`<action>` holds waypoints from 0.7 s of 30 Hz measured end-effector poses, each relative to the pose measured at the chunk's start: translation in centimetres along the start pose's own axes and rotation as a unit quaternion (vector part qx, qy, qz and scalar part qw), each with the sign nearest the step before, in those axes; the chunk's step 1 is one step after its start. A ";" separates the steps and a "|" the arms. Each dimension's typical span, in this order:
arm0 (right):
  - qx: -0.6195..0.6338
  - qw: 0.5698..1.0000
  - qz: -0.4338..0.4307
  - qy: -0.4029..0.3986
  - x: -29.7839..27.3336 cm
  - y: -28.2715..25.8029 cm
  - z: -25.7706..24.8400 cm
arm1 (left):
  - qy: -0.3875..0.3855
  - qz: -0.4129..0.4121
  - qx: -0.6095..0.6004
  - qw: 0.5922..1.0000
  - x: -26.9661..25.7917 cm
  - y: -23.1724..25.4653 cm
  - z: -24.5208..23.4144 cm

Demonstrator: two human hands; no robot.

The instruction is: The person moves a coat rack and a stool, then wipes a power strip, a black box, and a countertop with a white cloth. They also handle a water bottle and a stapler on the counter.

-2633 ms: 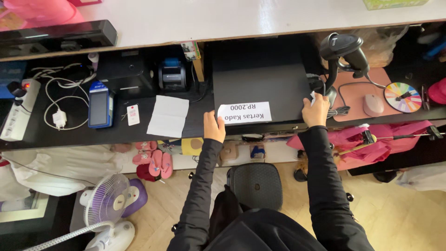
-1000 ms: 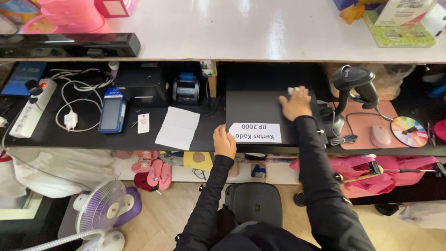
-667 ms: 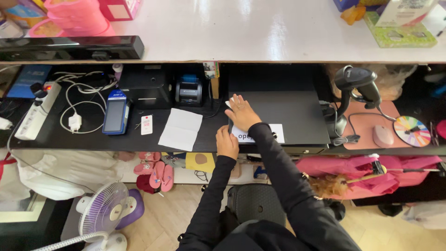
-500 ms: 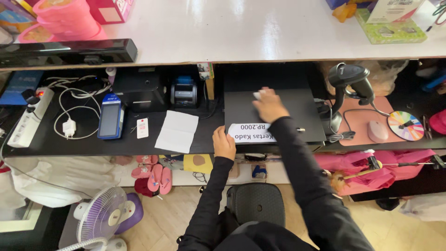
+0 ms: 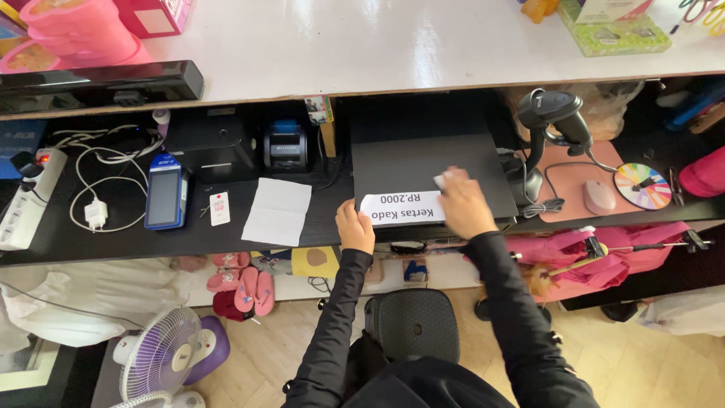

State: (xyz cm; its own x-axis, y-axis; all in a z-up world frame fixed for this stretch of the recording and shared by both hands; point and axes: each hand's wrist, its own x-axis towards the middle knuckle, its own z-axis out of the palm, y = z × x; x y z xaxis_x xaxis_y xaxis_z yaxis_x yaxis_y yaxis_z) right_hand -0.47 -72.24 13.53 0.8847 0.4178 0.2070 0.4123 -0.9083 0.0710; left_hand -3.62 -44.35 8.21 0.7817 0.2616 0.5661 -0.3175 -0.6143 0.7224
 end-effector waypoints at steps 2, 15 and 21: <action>0.115 0.993 0.009 0.018 1.8 -3.0 -0.8 | -0.004 -0.001 -0.005 1.000 -0.1 -0.1 0.0; 0.124 0.976 0.140 0.111 4.5 4.2 -2.3 | -0.009 0.009 -0.011 1.000 -0.2 -0.8 0.1; 0.194 0.921 0.276 0.195 -1.5 7.4 0.7 | -0.040 -0.116 -0.072 0.990 0.7 -5.8 2.4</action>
